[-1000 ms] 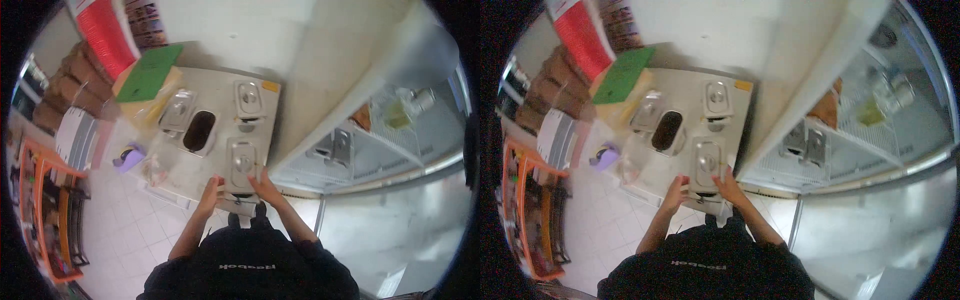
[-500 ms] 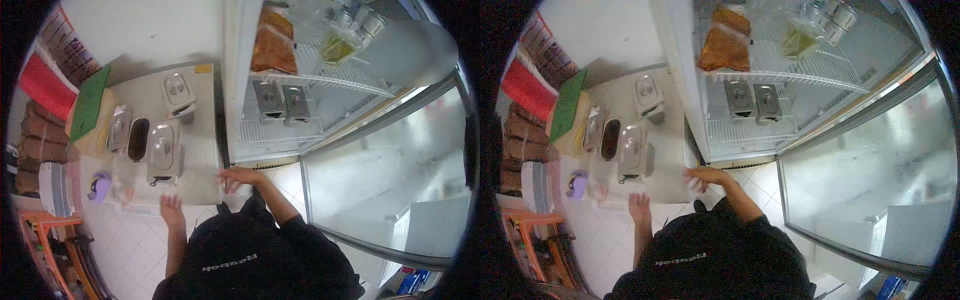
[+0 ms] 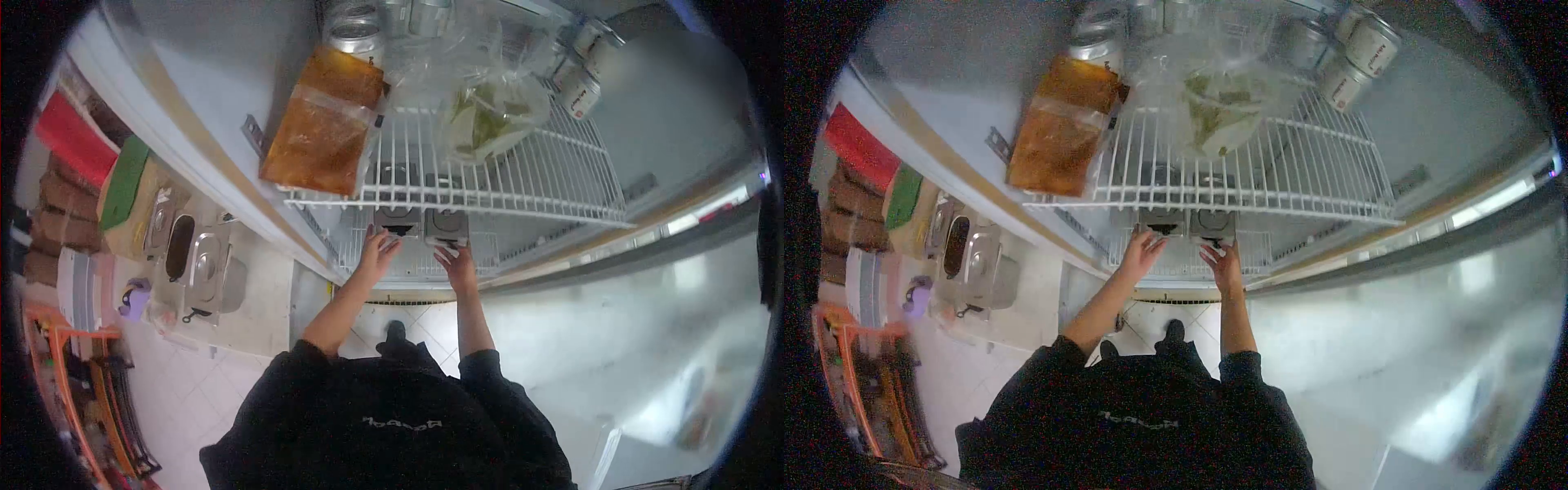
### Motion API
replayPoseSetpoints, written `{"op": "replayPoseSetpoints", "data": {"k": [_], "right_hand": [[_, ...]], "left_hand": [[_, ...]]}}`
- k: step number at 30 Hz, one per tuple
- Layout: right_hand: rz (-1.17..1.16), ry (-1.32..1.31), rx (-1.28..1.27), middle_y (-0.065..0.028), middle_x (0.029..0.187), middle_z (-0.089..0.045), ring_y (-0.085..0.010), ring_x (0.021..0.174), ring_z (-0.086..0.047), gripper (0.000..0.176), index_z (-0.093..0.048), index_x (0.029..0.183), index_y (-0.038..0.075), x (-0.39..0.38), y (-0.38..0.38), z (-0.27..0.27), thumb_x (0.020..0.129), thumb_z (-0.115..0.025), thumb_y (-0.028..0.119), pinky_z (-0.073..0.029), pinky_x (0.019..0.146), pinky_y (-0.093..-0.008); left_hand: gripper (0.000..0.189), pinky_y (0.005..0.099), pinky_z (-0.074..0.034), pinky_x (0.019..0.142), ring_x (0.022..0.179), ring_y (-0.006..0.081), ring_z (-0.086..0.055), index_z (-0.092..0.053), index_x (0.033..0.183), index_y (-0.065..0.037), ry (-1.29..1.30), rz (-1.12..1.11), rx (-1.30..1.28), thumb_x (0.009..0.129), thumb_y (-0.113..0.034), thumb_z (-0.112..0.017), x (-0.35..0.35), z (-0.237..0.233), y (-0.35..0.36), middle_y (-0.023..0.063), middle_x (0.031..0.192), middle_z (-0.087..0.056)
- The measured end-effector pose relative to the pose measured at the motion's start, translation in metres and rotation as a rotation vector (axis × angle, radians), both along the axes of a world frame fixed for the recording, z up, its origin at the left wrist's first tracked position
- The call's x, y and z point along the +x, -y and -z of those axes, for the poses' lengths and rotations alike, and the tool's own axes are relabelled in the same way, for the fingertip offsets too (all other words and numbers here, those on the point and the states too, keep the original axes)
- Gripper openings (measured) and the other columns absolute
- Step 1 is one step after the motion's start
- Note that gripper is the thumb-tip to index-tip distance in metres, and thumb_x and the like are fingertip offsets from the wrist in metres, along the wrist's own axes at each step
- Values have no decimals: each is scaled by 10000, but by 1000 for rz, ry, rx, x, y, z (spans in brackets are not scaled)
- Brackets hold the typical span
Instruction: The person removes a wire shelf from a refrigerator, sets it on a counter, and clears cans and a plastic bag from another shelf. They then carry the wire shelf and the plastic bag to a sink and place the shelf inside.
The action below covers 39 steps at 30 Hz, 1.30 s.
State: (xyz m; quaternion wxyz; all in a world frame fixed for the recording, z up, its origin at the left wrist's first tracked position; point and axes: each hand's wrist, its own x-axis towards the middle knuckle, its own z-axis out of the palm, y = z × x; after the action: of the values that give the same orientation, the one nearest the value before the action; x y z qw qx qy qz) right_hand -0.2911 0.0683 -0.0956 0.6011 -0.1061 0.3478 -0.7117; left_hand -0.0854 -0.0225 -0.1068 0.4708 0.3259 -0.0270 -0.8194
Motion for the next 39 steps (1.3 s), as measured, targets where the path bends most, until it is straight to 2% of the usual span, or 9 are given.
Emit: {"op": "replayPoseSetpoints", "data": {"k": [2, 3, 9, 13, 17, 19, 30, 33, 39], "right_hand": [[-11, 97, 91, -103, 1084, -460, -323, 935, -537, 541, -242, 1274, 140, -9, 13, 20, 801, -502, 109, -477, 817, -477], [-3, 60, 46, -66, 990, -548, -316, 894, -552, 193, -520, 982, 93, -11, 14, 25, 797, -539, 146, -485, 786, -433], [-32, 66, 73, -52, 861, -557, -188, 772, -567, 588, -242, 1299, 156, -32, 25, 30, 791, -533, 99, -523, 719, -409], [77, 55, 220, -39, 833, -559, -140, 640, -529, 681, -183, 1347, 158, -58, 26, 67, 774, -541, 73, -493, 494, -292], [36, -191, 101, -24, 803, -555, -135, 691, -522, 416, -338, 1164, 131, -76, 7, 113, 796, -531, 138, -429, 473, -254], [-59, -118, 46, 3, 800, -556, -133, 800, -528, 132, -565, 833, 95, -73, -13, 75, 808, -527, 219, -390, 568, -246], [141, -260, 209, -7, 713, -556, -94, 621, -537, 327, -558, 897, 75, 2, -143, -90, 853, -477, 389, -397, 368, -170], [142, -173, 142, -26, 749, -542, -110, 525, -526, 351, -425, 1120, 19, 38, -182, -119, 778, -490, 68, -404, 311, -178], [-50, -155, 238, -52, 771, -542, -120, 548, -527, 502, -385, 1152, 16, 162, -215, -160, 659, -469, -21, -432, 328, -173]], "left_hand": [[639, 418, -502, 768, 940, 309, -507, -258, 1258, -164, 67, -89, -12, 738, -65, -615, -16, 19, 9, 132, 1108, -405], [626, 408, -515, 744, 926, 308, -515, -268, 1249, -148, 114, -84, -43, 736, -68, -618, -20, 21, 9, 133, 1096, -417], [418, 381, -551, 657, 821, 276, -571, -418, 1090, -47, 313, -95, 25, 718, -76, -606, -29, 41, 24, 133, 990, -497], [422, 412, -531, 682, 858, 248, -551, -432, 1106, -64, 348, -37, -57, 712, -64, -583, -18, 32, 24, 113, 965, -511], [472, 454, -506, 699, 833, 226, -536, -432, 1147, -123, 436, -46, -25, 702, -60, -575, -14, 16, 5, 92, 976, -516], [479, 480, -494, 699, 783, 204, -531, -444, 1147, -160, 440, -28, -46, 698, -46, -562, -6, 20, -3, 79, 944, -530], [560, 309, -524, 579, 659, 140, -547, -384, 1244, -124, 392, 241, -278, 710, -28, -526, 111, -103, -125, 30, 827, -524], [588, 331, -533, 615, 718, 140, -553, -353, 1275, -112, 369, 290, -249, 720, -14, -519, 175, -145, -175, 35, 903, -522], [571, 349, -531, 653, 888, 199, -560, -349, 1261, -66, 450, 206, -127, 717, -35, -522, 320, -193, -273, 95, 1037, -513]]}}
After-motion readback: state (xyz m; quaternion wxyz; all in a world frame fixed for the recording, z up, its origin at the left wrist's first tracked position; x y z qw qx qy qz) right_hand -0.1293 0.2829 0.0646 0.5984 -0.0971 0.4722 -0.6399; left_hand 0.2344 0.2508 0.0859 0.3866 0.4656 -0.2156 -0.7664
